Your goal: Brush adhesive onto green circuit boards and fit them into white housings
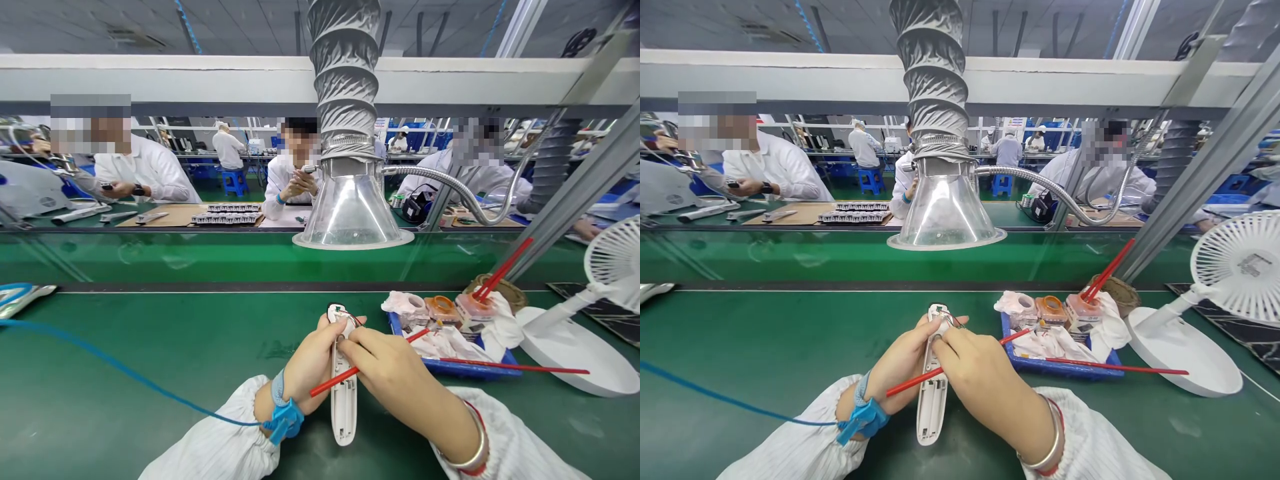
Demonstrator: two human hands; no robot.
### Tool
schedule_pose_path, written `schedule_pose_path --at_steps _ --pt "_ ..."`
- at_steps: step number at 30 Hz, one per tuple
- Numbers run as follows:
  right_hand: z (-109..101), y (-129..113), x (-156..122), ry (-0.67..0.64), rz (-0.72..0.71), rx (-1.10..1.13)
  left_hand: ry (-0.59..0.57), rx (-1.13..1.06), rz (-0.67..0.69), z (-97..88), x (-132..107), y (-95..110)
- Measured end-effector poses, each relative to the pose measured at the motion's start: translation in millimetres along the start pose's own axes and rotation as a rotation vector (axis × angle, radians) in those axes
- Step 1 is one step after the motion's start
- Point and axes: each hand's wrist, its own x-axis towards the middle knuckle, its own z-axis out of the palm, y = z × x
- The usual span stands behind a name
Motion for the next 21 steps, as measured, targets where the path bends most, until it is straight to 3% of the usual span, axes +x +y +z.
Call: schedule_pose_path --at_steps 9,21 --pt "-4.0 -6.2 -2.4 0.129 0.006 0.02 -0.034 -0.014 0.039 -1.9 -1.3 -2.1" --pt "-5.0 -8.7 -3.1 -0.01 0.05 0.047 -0.028 -0.014 0.05 -2.0 -2.6 -4.7"
